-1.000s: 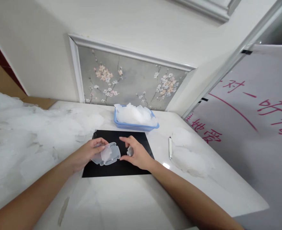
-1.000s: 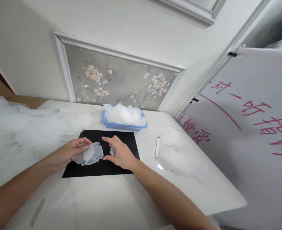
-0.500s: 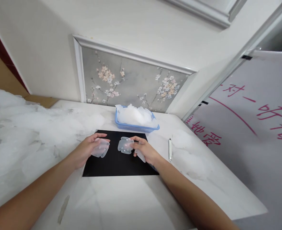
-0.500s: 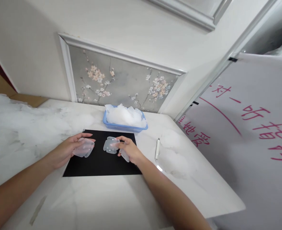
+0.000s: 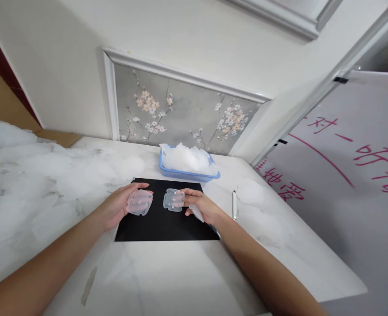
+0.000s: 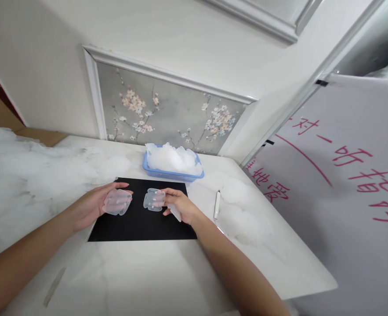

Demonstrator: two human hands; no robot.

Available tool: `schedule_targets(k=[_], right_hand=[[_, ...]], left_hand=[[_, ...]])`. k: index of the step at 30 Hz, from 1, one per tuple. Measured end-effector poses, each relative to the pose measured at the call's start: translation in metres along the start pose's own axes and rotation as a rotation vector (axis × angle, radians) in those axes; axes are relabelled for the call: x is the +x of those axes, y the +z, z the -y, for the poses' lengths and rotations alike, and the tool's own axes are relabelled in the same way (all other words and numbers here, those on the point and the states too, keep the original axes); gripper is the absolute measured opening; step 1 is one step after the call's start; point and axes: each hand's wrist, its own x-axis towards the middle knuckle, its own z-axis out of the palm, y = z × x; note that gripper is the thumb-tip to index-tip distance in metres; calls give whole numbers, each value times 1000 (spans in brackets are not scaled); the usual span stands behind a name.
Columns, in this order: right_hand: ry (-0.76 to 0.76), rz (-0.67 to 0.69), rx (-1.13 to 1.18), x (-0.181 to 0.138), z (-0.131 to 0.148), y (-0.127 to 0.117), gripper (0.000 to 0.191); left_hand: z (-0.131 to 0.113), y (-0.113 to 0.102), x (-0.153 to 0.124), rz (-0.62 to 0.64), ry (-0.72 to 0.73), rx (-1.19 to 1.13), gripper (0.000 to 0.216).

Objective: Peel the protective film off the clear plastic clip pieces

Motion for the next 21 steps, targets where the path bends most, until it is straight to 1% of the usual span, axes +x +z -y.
schedule_targets(k=[6,9,12,14,16,18,19,21], right_hand=[[-3,4,5,0,0,0,32],[-48,-18,6,-1,-2,0,33],[-124,-12,-28,0,-4,1,41],[-156,-21,-97,0,-6,2,48],[-220,-80,-234,-1,-8,6,54],[-363,-150,-472,-3,-10,11,54],[-459,-162,-615,-5,-11,15,50],[-660,-121,-901,-9,-14,22,30]], left_hand=[[-1,3,0,14,-62,-45,38],[-2,5,-1,42,-83,-71,40],[-3,8,-3,73,-84,-97,43],[-4,10,-5,91,-79,-114,45],[-4,11,-7,116,-82,-134,46],[-3,13,-7,148,-91,-152,48],[-3,13,-7,163,-95,-161,49],[-1,13,-8,194,-91,-177,51]])
